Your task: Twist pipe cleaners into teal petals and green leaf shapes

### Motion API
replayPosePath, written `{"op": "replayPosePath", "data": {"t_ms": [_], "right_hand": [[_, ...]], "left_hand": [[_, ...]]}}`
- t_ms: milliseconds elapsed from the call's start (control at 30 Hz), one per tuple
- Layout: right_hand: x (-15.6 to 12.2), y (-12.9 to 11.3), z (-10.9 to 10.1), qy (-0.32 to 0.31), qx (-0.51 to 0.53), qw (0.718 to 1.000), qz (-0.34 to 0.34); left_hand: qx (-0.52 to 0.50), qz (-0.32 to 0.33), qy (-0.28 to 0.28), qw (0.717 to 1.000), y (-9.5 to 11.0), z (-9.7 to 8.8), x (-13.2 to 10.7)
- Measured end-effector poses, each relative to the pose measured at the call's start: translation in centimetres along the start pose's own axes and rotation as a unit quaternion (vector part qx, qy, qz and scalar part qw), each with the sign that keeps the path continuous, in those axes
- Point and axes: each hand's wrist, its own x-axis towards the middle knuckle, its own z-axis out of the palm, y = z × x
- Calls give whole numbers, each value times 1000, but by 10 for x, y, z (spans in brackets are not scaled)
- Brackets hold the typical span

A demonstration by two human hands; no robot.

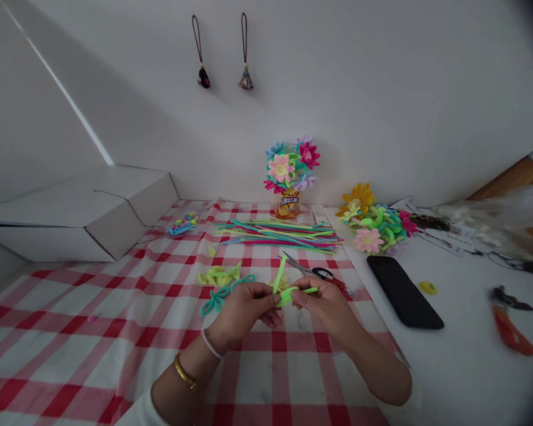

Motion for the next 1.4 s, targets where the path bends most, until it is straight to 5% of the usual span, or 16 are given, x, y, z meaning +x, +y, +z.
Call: {"op": "replayPosePath", "data": {"t_ms": [333, 567, 667, 933, 1233, 1400], "right_hand": [[-3, -3, -2, -24, -42, 998, 26], [-6, -6, -3, -136, 60, 987, 65], [-6, -5, -3, -132, 57, 988, 54], [-3, -5, -4, -76, 31, 997, 16], [-3, -2, 1, -46, 62, 996, 37], [-2, -1, 1, -41, 55, 997, 19]], "left_hand": [[188, 23, -115, 975, -12, -3, -5], [181, -48, -182, 965, -4, -3, -13], [164, -51, -193, 966, -3, -3, -13], [13, -48, -165, 985, 3, -4, -10], [-77, -17, -12, 997, -2, -3, -2], [-103, 3, -27, 994, -1, -2, -4]]}}
